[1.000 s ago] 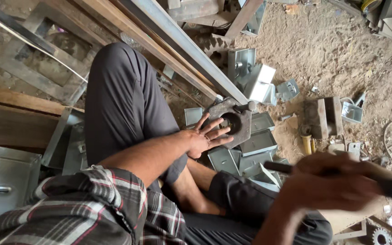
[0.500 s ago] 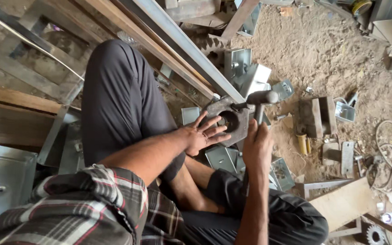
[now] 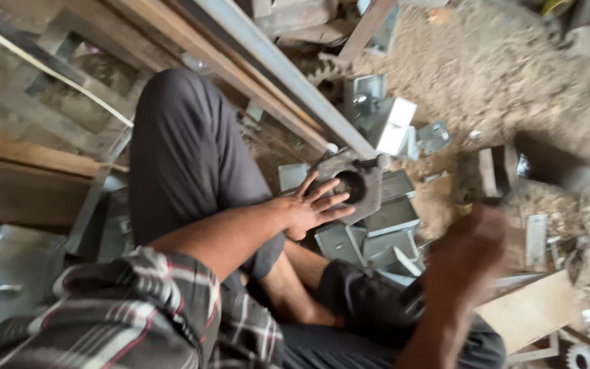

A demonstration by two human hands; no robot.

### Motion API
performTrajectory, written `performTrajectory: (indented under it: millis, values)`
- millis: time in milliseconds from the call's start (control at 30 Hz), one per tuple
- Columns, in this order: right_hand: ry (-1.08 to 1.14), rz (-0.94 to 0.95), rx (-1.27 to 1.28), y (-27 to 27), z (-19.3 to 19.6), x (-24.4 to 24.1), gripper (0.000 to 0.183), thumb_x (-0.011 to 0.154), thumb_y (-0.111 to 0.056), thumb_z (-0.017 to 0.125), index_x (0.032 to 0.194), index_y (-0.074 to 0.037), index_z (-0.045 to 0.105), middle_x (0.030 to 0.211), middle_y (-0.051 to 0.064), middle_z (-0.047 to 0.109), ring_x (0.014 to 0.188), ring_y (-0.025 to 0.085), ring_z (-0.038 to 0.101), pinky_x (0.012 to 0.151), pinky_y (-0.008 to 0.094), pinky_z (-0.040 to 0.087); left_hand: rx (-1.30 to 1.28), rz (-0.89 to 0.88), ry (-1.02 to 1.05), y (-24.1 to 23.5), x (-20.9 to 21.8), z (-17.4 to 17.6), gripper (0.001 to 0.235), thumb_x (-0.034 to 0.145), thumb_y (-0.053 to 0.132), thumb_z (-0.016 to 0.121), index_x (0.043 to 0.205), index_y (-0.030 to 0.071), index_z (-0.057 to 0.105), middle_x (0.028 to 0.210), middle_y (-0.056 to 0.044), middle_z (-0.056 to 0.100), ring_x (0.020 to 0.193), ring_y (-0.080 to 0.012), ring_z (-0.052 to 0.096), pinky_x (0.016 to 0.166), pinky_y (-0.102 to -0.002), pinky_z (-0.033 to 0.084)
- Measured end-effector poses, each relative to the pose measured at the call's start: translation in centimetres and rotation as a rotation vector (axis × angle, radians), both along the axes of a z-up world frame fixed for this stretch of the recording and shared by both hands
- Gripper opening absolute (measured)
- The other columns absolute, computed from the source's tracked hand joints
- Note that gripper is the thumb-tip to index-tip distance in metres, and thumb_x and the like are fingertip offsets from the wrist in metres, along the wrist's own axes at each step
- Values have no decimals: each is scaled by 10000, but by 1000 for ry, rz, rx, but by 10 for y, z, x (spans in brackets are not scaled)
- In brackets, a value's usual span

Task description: The person is hammering a large metal nut and several small metal brackets using a hammer while holding them by hand against a metal rail.

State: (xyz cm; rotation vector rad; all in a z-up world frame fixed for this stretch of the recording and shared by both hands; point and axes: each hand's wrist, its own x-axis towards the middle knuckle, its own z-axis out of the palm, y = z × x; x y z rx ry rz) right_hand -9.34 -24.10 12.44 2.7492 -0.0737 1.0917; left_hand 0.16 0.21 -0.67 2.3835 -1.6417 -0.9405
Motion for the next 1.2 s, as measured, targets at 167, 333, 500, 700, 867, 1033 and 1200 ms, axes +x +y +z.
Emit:
performTrajectory:
  millis: [167, 333, 500, 700, 867, 1033, 1200]
  values:
    - [276, -118, 637, 15, -36, -5, 343, 1188, -301, 467, 1163, 10, 609, 823, 155, 640, 682, 259, 595, 594, 367, 461, -34, 18, 28, -5, 3, -9, 1264, 701, 96, 725, 1626, 322, -106, 1729, -53, -114, 1557, -369, -222, 1173, -711, -157]
    - [468, -31, 691, 53, -48, 14, 339, 1151, -300, 522, 1191, 27, 603, 795, 193, 663, 648, 295, 617, 544, 372, 451, -14, 5, -7, 0, 2, -1, 1272, 691, 72, 703, 1642, 324, -104, 1747, -42, -82, 1573, -358, -208, 1180, -704, -155]
    - [656, -186, 1412, 51, -7, 7, 372, 1110, -389, 466, 1001, -48, 565, 622, 14, 457, 456, 117, 405, 384, 306, 324, -7, 12, -38, -4, 9, -2, 1222, 739, 88, 680, 1627, 318, -127, 1738, -48, -102, 1569, -368, -211, 1174, -712, -153]
    - [574, -241, 2030, 46, -29, -11, 428, 1069, -489, 359, 1038, -95, 525, 574, -38, 353, 408, 80, 319, 362, 254, 280, 88, -27, 48, -5, 8, 12, 1241, 754, 77, 677, 1617, 333, -176, 1726, -45, -171, 1549, -365, -250, 1177, -693, -172]
    - [668, -206, 2475, 23, -82, -13, 383, 1095, -486, 430, 1028, -120, 521, 590, -65, 317, 422, 36, 284, 372, 213, 255, 58, -43, 20, -7, 8, 9, 1259, 735, 95, 707, 1627, 332, -149, 1737, -45, -140, 1562, -375, -225, 1177, -698, -151]
    - [742, -346, 2075, 34, -77, -7, 350, 1071, -435, 426, 984, -102, 487, 603, -27, 321, 454, 87, 308, 406, 263, 283, -63, -7, -107, -6, 5, -20, 1243, 721, 188, 762, 1618, 298, -92, 1727, -73, -50, 1573, -391, -160, 1182, -740, -93]
    - [704, -348, 2063, 42, -70, -10, 345, 1089, -409, 451, 985, -81, 462, 626, -27, 364, 476, 85, 346, 418, 271, 323, -325, 239, -95, -18, 16, -47, 1181, 774, 442, 806, 1626, 264, 8, 1715, -161, -27, 1584, -365, -5, 1223, -735, 32]
